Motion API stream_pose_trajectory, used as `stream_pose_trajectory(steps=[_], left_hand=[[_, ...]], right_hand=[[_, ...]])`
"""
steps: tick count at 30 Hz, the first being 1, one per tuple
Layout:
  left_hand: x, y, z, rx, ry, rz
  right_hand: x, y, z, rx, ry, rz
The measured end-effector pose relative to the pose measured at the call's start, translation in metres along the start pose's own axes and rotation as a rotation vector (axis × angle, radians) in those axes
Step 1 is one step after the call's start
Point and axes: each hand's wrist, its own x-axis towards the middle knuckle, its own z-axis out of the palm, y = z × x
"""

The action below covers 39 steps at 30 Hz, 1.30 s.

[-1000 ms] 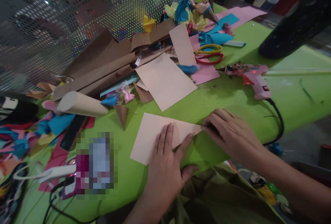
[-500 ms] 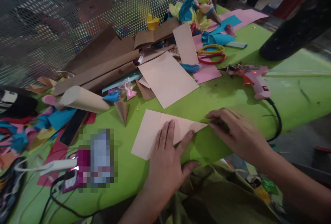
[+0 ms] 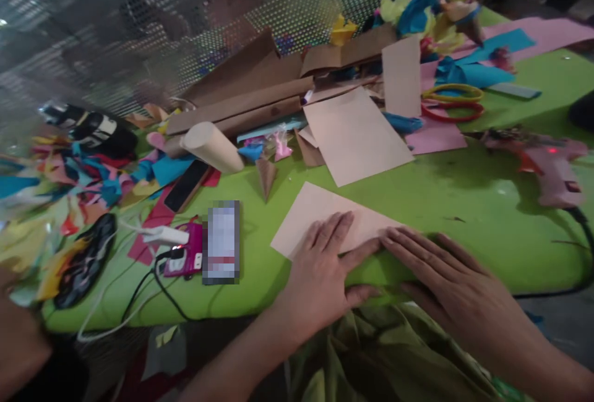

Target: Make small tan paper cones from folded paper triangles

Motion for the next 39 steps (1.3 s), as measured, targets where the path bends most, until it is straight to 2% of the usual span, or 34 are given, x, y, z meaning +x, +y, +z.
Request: stream_pose_trajectory(steps=[7, 12, 20, 25, 30, 33, 35, 39], left_hand=[[-0.054, -0.023, -0.005, 0.103, -0.021, -0.109], [-0.079, -0.023, -0.004, 0.134, -0.004, -0.159], [-0.087, -0.011, 0.0, 0.191, 0.09, -0.152], [-0.093, -0.012, 0.006, 0.172, 0.088, -0.168], [-0.094, -0.013, 0.009, 0.167, 0.113, -0.18], [-0.095, -0.016, 0.011, 0.17, 0.136, -0.173], [-0.095, -0.018, 0.012, 0.17, 0.147, -0.166], [-0.095, -0.02, 0.014, 0.151, 0.174, -0.146]], right_hand=[[0.001, -0.002, -0.003, -0.017, -0.006, 0.002], [0.003, -0.003, -0.004, -0.02, -0.031, 0.024], [0.005, -0.003, -0.012, -0.037, -0.033, 0.03], [0.014, -0.016, -0.012, -0.094, -0.025, 0.045], [0.019, -0.027, -0.003, -0.085, -0.092, -0.101], [0.012, -0.015, -0.007, -0.078, -0.1, -0.103], [0.01, -0.001, -0.017, -0.079, -0.053, -0.065], [0.028, 0.022, -0.032, -0.081, 0.08, 0.037]])
